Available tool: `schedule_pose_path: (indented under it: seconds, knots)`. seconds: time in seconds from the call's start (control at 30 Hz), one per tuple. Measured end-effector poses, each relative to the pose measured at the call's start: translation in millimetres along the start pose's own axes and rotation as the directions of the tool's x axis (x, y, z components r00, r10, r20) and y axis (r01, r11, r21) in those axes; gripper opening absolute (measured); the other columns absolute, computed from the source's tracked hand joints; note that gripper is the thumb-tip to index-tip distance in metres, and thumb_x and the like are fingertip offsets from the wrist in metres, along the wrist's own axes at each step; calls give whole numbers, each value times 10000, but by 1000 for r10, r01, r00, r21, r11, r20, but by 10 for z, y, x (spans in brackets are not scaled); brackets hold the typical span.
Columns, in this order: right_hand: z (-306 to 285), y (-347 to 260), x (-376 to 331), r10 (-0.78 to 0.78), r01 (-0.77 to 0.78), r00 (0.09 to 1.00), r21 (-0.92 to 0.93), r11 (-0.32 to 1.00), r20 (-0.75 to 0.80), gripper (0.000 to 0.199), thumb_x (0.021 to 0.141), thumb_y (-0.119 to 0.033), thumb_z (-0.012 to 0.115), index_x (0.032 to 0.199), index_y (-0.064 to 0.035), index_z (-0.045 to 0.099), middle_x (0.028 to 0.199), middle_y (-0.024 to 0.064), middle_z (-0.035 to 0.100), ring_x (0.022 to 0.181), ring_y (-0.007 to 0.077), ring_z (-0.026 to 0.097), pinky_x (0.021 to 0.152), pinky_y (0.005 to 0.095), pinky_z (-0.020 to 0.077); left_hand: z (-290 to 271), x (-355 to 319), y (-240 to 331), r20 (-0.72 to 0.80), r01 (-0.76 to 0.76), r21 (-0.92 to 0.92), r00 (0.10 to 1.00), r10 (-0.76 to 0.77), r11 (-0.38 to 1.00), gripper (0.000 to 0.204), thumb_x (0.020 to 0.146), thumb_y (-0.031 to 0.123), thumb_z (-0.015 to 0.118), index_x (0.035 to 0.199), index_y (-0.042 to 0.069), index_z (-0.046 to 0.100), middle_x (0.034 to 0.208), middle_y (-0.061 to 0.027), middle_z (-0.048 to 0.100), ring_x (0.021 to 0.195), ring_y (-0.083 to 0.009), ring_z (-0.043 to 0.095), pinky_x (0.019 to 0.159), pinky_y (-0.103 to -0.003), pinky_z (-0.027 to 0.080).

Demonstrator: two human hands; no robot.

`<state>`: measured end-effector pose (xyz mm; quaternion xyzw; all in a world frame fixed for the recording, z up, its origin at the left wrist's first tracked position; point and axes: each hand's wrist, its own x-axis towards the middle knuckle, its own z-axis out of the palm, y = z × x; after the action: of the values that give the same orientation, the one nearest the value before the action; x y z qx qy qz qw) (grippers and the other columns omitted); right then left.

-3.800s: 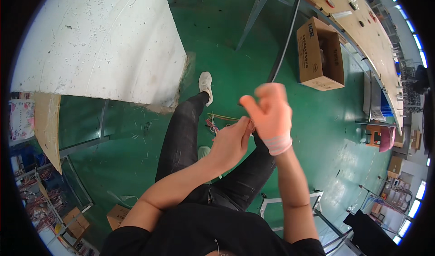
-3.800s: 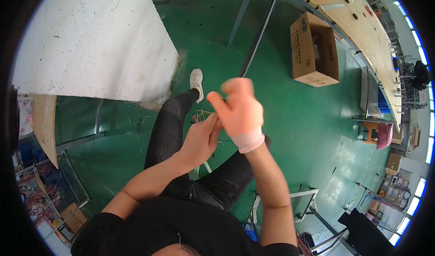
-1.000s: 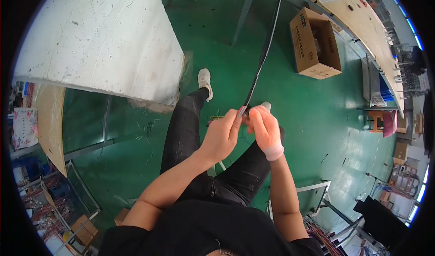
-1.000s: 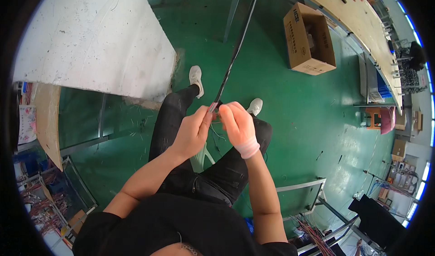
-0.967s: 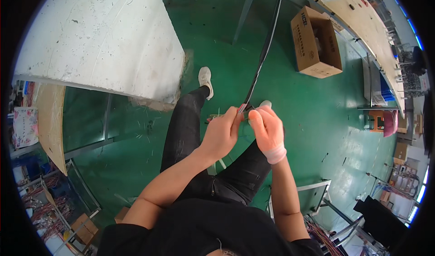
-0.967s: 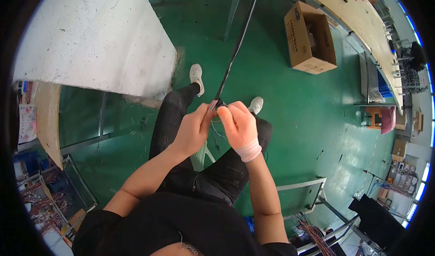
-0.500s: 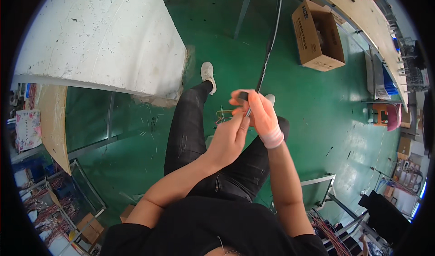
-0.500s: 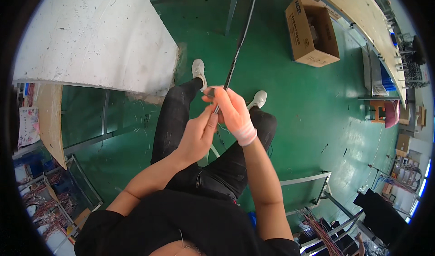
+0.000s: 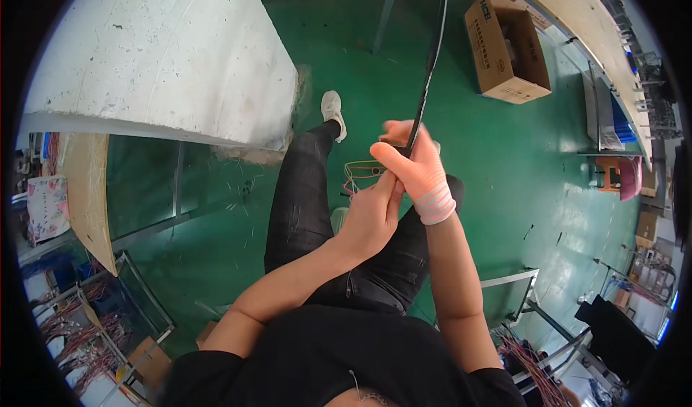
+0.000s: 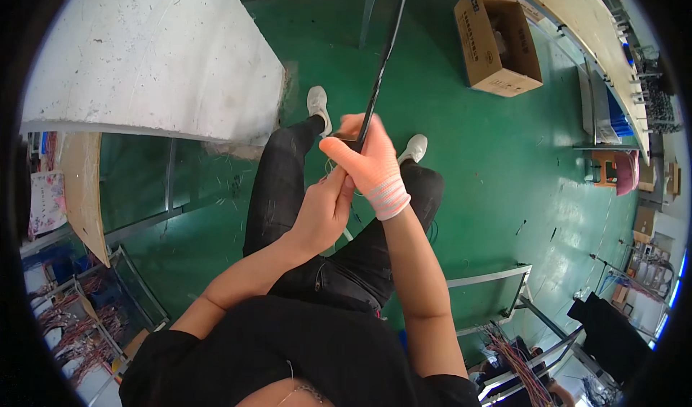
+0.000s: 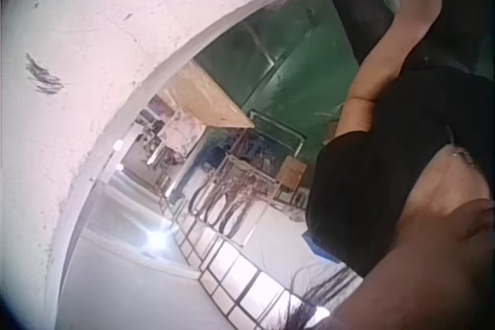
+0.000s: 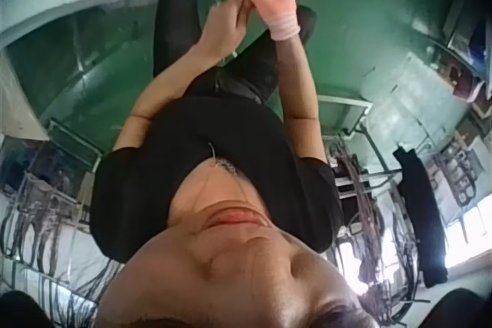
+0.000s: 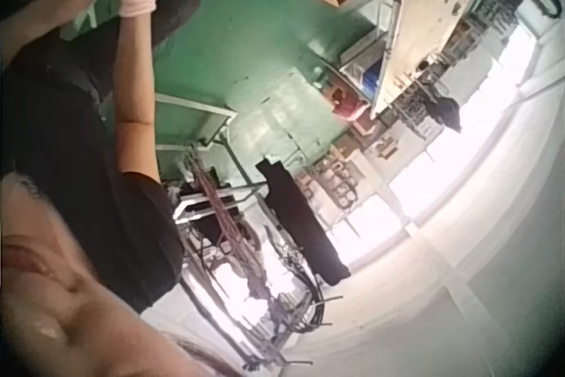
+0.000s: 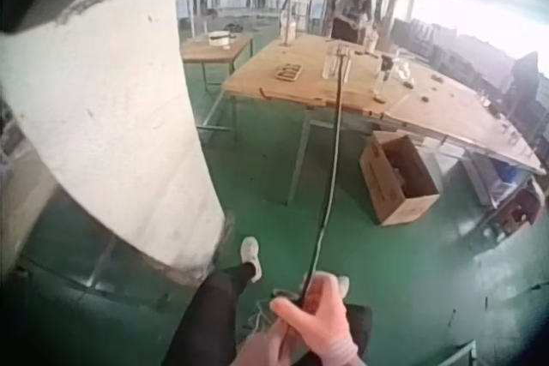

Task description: Organizing individual wires and wrapping them with electrical tape to form a wire harness.

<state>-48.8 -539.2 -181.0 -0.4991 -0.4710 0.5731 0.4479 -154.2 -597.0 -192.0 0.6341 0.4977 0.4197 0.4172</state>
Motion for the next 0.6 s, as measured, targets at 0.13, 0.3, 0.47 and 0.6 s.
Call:
schedule_pose_path:
  seconds: [0.13, 0.3, 0.47, 0.6]
  knots:
    - [-157, 142, -221, -31, 40, 993, -73, 997, 115, 166, 941, -143, 525, 924, 16, 569, 772, 73, 520, 696, 166, 541, 647, 289, 468, -143, 45, 5, 34, 89, 10, 995, -90, 996, 107, 964, 91, 451, 965, -5, 497, 708, -202, 560, 647, -426, 555, 521, -412, 409]
    - [35, -225, -447, -256, 296, 955, -463, 835, 148, 228, 949, -150, 512, 806, 25, 547, 719, 111, 464, 605, 243, 444, 598, 285, 404, -123, -86, -204, 9, 57, 230, 998, -61, 971, 90, 943, 113, 478, 965, 27, 490, 763, -197, 614, 699, -420, 590, 562, -484, 436]
    - [65, -5, -260, -46, -5, 980, -251, 968, -195, 351, 772, -14, 717, 1050, 10, 503, 901, 61, 573, 714, 102, 519, 609, 249, 460, -97, -98, -5, 35, 59, 102, 997, -62, 993, 102, 924, 78, 474, 1009, 28, 495, 767, -201, 614, 712, -421, 593, 574, -494, 433]
    - [40, 110, -184, 167, -176, 984, 253, 951, 59, 402, 858, -99, 652, 1180, 10, 438, 996, 75, 559, 887, 120, 543, 740, 258, 474, -128, -172, 36, 63, 104, 59, 992, -108, 993, 104, 949, 114, 469, 988, 21, 497, 715, -198, 597, 666, -409, 589, 547, -474, 424]
